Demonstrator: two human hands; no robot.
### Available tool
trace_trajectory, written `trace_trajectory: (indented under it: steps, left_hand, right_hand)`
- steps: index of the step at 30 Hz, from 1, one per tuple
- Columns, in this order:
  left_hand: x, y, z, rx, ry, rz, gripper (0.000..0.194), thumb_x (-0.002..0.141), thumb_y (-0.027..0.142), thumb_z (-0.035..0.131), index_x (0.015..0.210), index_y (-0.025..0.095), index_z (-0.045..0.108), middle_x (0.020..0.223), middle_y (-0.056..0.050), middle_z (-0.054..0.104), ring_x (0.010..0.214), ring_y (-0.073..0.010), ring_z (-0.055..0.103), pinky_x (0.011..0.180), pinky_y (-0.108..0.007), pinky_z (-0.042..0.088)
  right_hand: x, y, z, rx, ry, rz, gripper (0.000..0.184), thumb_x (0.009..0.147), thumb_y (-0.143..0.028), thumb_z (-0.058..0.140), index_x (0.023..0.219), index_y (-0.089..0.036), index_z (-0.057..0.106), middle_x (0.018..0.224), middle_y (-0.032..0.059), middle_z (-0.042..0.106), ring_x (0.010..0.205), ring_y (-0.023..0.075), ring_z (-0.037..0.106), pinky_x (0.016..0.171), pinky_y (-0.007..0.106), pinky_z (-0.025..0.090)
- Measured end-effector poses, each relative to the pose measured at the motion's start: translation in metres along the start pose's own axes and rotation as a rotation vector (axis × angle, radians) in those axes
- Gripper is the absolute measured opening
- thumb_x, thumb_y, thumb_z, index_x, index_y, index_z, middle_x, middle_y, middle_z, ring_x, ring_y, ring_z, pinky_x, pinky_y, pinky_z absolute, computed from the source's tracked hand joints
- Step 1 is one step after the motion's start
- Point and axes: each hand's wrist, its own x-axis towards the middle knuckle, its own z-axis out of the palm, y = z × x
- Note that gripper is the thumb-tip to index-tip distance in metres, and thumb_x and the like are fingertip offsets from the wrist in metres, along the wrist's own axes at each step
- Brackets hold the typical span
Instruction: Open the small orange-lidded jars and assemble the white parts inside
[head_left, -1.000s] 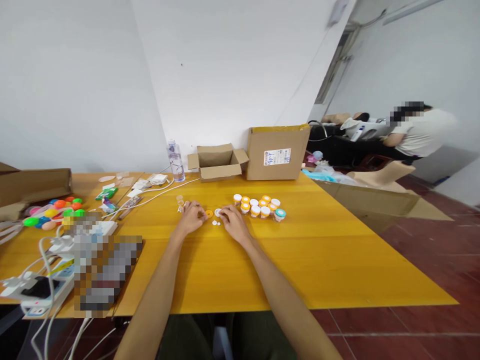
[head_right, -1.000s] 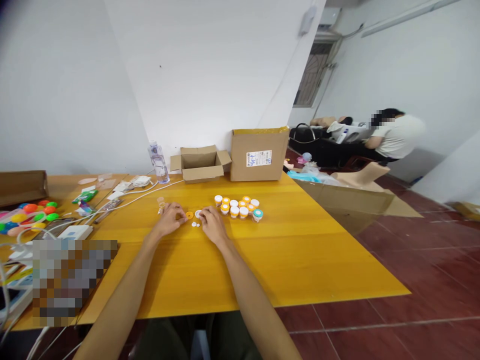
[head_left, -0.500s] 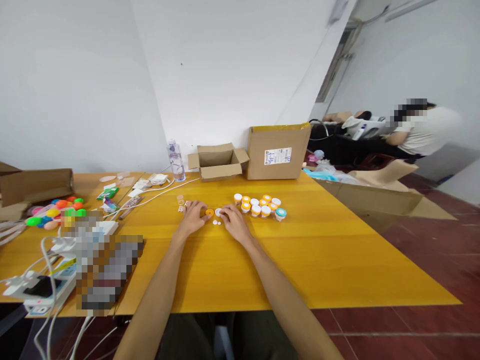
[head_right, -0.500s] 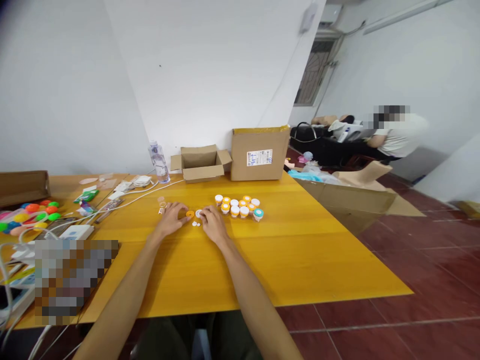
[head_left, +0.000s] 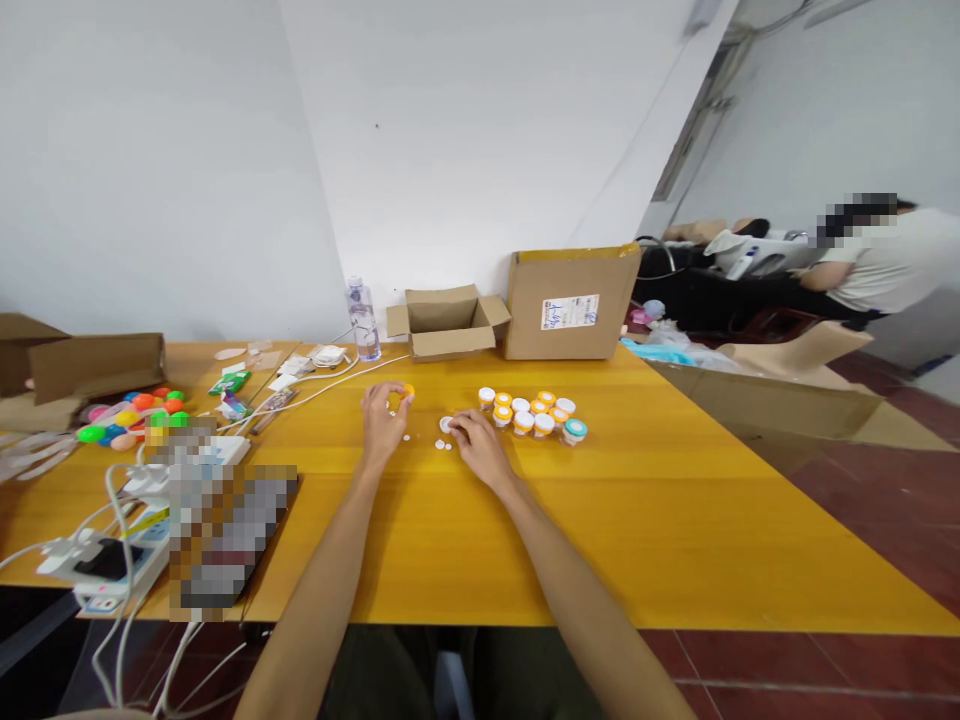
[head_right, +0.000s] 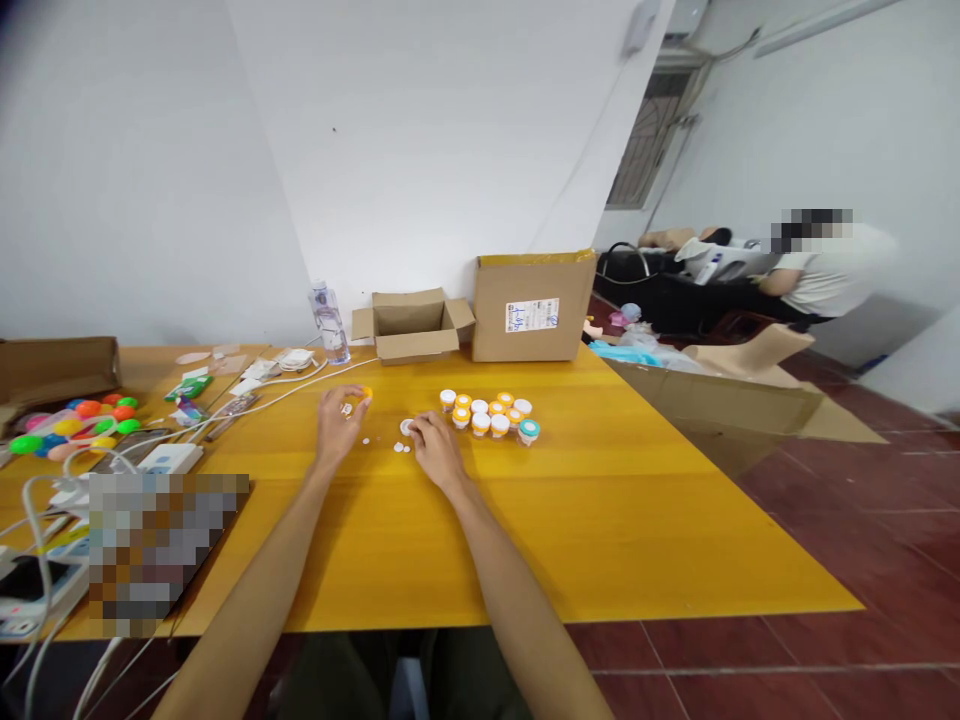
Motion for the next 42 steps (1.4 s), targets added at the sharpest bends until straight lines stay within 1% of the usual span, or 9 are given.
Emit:
trace_trajectory:
  steps: [2, 6, 8, 13, 19, 22, 25, 33, 42]
  left_hand:
    - [-0.002, -0.004, 0.002, 0.036, -0.044, -0.013, 0.005, 0.082, 0.02, 0.067, 0.083, 0.025, 0.068, 0.099, -0.004, 0.076, 0.104, -0.0255, 0.062, 0.097, -0.042, 0.045]
    - [-0.008, -0.01, 0.008, 0.098, -0.277, -0.048, 0.013, 0.077, 0.015, 0.07, 0.07, 0.026, 0.068, 0.093, -0.003, 0.077, 0.108, -0.029, 0.06, 0.099, -0.047, 0.042]
    - [-0.009, -0.011, 0.01, 0.103, -0.326, -0.056, 0.013, 0.076, 0.015, 0.069, 0.069, 0.026, 0.069, 0.094, -0.003, 0.078, 0.109, -0.0297, 0.06, 0.1, -0.048, 0.042]
    - [-0.003, -0.01, 0.004, 0.067, -0.253, -0.077, 0.012, 0.079, 0.018, 0.066, 0.07, 0.026, 0.07, 0.094, -0.004, 0.075, 0.106, -0.0274, 0.062, 0.098, -0.046, 0.045]
    - [0.004, -0.024, -0.007, 0.04, 0.021, -0.143, 0.009, 0.08, 0.019, 0.062, 0.077, 0.026, 0.067, 0.086, -0.003, 0.068, 0.097, -0.0251, 0.063, 0.091, -0.041, 0.049]
    - [0.004, -0.03, -0.011, 0.062, 0.098, -0.192, 0.007, 0.08, 0.018, 0.063, 0.079, 0.025, 0.066, 0.091, -0.004, 0.065, 0.098, -0.025, 0.062, 0.092, -0.042, 0.049]
    - [0.002, -0.03, -0.011, 0.127, 0.074, -0.246, 0.008, 0.077, 0.016, 0.066, 0.076, 0.025, 0.065, 0.096, -0.005, 0.062, 0.103, -0.0272, 0.061, 0.096, -0.045, 0.048]
    - [-0.005, -0.024, -0.012, 0.219, -0.117, -0.308, 0.012, 0.075, 0.016, 0.071, 0.07, 0.024, 0.064, 0.109, -0.01, 0.06, 0.111, -0.0342, 0.055, 0.096, -0.054, 0.046]
    - [-0.007, -0.04, -0.01, 0.189, -0.073, -0.33, 0.012, 0.075, 0.013, 0.068, 0.069, 0.022, 0.063, 0.1, -0.009, 0.06, 0.105, -0.0317, 0.058, 0.099, -0.055, 0.046]
  right_hand:
    - [0.0, 0.001, 0.001, -0.007, 0.0, -0.011, 0.025, 0.089, -0.011, 0.05, 0.091, -0.023, 0.071, 0.103, 0.0055, 0.068, 0.1, 0.0202, 0.064, 0.096, 0.036, 0.05]
    - [0.0, 0.004, 0.002, 0.002, 0.01, -0.027, 0.024, 0.09, -0.012, 0.05, 0.091, -0.025, 0.071, 0.102, 0.0045, 0.068, 0.101, 0.0201, 0.064, 0.095, 0.035, 0.05]
    - [0.0, 0.005, 0.003, 0.005, 0.016, -0.033, 0.023, 0.09, -0.012, 0.051, 0.09, -0.025, 0.071, 0.102, 0.0044, 0.067, 0.101, 0.0198, 0.064, 0.095, 0.035, 0.05]
    - [0.0, 0.003, 0.003, 0.009, 0.025, -0.043, 0.023, 0.089, -0.01, 0.053, 0.089, -0.024, 0.071, 0.1, 0.0044, 0.068, 0.1, 0.0193, 0.064, 0.092, 0.033, 0.051]
    - [0.0, -0.001, 0.003, -0.059, -0.016, -0.064, 0.03, 0.088, -0.004, 0.051, 0.093, -0.024, 0.073, 0.105, 0.0053, 0.067, 0.101, 0.0194, 0.064, 0.093, 0.032, 0.051]
    - [-0.001, -0.001, 0.003, -0.108, -0.046, -0.102, 0.037, 0.086, 0.0, 0.05, 0.1, -0.025, 0.074, 0.111, 0.006, 0.067, 0.104, 0.0199, 0.062, 0.094, 0.033, 0.05]
    - [-0.002, -0.001, 0.002, -0.143, -0.072, -0.139, 0.044, 0.084, 0.003, 0.049, 0.107, -0.025, 0.073, 0.115, 0.0066, 0.065, 0.107, 0.0203, 0.06, 0.095, 0.033, 0.048]
    - [-0.004, -0.006, 0.0, -0.202, -0.145, -0.142, 0.054, 0.081, 0.005, 0.047, 0.116, -0.028, 0.071, 0.122, 0.007, 0.063, 0.111, 0.0219, 0.057, 0.101, 0.036, 0.044]
    - [-0.006, -0.008, -0.001, -0.26, -0.176, -0.143, 0.06, 0.08, 0.004, 0.046, 0.125, -0.029, 0.067, 0.124, 0.0076, 0.062, 0.112, 0.0233, 0.055, 0.099, 0.037, 0.043]
